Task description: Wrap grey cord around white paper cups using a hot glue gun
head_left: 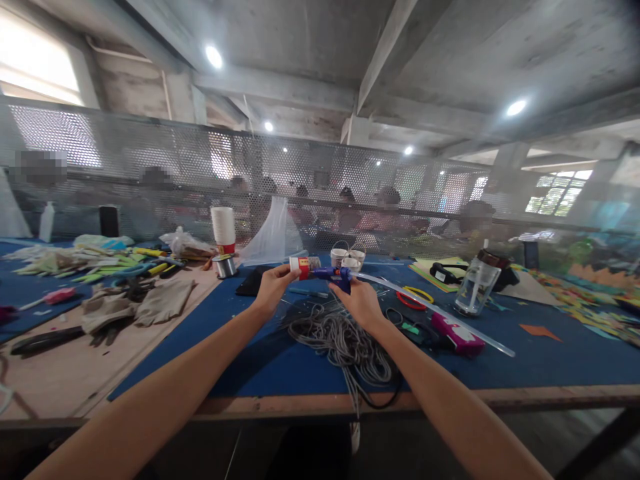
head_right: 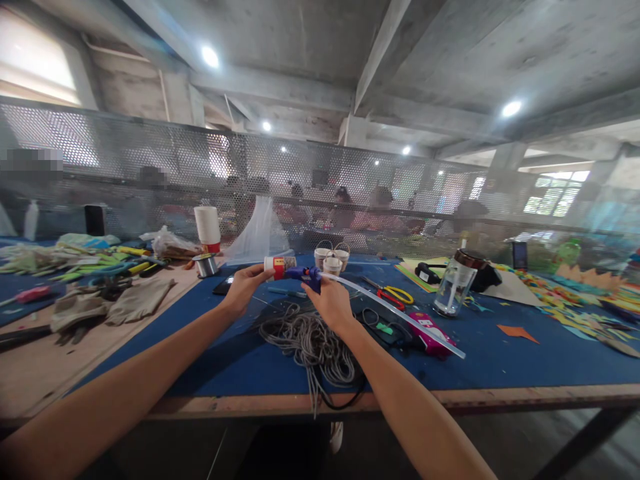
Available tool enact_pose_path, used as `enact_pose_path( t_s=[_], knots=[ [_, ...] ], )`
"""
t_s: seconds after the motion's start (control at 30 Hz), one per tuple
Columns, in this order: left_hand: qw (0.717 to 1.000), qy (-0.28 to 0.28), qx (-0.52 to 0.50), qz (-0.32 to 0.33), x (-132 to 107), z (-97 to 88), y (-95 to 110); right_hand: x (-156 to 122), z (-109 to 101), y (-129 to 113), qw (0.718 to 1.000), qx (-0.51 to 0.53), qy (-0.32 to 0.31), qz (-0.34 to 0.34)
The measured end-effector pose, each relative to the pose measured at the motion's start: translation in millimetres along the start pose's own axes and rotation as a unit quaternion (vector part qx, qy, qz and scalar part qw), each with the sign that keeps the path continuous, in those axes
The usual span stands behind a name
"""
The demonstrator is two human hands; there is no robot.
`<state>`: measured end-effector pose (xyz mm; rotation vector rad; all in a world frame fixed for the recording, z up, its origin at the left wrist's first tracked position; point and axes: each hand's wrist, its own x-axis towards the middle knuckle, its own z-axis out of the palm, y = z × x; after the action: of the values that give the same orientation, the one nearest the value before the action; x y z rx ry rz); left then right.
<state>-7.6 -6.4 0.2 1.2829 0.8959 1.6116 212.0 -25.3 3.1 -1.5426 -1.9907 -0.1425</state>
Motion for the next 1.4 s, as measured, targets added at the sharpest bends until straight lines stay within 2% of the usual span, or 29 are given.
enact_pose_path(
  t_s=[0.7, 1.4],
  knots=[
    [0.998, -0.023, 0.054, 0.022, -0.7, -0.6, -1.8, -0.6, -4.0, 0.0, 0.999, 0.014, 0.035, 0.001],
    [0.995, -0.06, 0.066, 0.04, -3.6, 2.1, 0.7, 1.7, -7.5, 1.0, 0.999, 0.018, 0.018, 0.025]
  ],
)
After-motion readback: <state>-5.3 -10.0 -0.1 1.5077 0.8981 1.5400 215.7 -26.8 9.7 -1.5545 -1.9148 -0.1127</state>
